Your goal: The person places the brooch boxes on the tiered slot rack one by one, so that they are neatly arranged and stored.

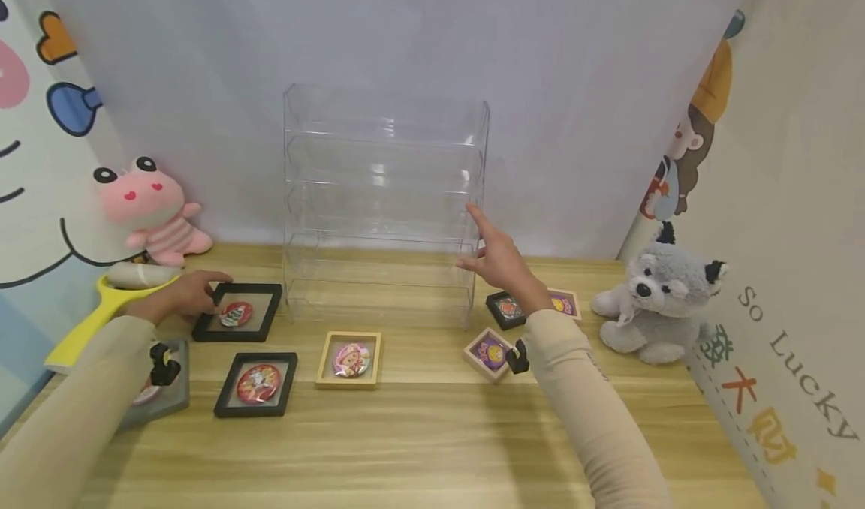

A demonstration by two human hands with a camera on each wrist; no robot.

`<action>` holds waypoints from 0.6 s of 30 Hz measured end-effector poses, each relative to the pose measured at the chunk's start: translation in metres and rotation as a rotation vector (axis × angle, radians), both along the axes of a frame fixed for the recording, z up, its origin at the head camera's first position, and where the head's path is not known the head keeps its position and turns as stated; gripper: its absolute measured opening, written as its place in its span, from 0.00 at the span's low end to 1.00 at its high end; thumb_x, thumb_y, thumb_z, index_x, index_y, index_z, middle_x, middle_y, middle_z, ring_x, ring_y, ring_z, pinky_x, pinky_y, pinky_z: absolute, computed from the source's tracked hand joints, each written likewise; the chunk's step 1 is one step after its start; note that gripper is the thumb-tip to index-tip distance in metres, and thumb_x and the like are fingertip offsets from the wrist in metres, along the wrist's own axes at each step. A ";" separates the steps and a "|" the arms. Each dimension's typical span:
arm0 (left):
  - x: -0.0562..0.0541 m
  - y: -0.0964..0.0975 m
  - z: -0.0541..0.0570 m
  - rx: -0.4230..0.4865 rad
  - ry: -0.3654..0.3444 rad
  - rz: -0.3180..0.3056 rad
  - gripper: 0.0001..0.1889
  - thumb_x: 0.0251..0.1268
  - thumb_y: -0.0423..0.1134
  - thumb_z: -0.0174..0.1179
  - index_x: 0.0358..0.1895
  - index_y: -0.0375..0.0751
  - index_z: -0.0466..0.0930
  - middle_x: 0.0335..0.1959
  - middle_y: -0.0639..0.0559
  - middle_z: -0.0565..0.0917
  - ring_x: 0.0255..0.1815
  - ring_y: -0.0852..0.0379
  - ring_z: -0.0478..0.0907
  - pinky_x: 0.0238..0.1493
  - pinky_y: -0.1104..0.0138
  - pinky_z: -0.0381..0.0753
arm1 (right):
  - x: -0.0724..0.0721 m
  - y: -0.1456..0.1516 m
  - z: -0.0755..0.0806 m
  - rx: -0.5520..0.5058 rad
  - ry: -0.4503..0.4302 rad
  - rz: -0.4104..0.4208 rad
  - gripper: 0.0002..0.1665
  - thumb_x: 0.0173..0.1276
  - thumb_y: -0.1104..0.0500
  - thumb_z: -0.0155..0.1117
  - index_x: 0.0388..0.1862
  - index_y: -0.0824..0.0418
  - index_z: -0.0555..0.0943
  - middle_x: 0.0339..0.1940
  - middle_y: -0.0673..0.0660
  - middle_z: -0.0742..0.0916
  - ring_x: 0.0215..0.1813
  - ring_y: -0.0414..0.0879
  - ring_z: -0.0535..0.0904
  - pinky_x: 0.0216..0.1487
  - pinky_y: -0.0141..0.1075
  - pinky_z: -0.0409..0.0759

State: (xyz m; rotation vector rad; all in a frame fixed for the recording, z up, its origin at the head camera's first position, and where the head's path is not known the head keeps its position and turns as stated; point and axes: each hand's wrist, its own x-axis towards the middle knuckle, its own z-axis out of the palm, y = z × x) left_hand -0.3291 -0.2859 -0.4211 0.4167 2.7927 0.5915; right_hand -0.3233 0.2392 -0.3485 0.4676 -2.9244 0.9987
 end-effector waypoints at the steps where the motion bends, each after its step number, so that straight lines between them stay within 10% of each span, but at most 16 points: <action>1: 0.000 0.000 0.001 -0.002 -0.002 -0.001 0.33 0.45 0.24 0.56 0.61 0.19 0.66 0.38 0.26 0.78 0.33 0.43 0.72 0.31 0.62 0.73 | 0.000 0.000 0.000 0.002 0.001 0.000 0.60 0.65 0.61 0.71 0.83 0.48 0.41 0.66 0.73 0.73 0.55 0.67 0.82 0.49 0.53 0.84; 12: -0.001 -0.002 0.006 0.065 -0.067 0.068 0.34 0.43 0.23 0.52 0.63 0.19 0.65 0.30 0.37 0.74 0.23 0.53 0.69 0.24 0.65 0.75 | 0.000 0.000 0.004 -0.001 -0.017 0.001 0.59 0.67 0.60 0.69 0.83 0.48 0.40 0.63 0.72 0.74 0.54 0.66 0.82 0.48 0.53 0.84; 18: 0.000 -0.006 0.007 0.100 -0.147 0.120 0.36 0.46 0.22 0.52 0.66 0.20 0.60 0.41 0.26 0.74 0.30 0.46 0.74 0.28 0.57 0.84 | 0.001 0.000 0.003 -0.009 -0.023 -0.002 0.58 0.68 0.59 0.69 0.83 0.48 0.40 0.63 0.72 0.74 0.54 0.66 0.82 0.48 0.52 0.85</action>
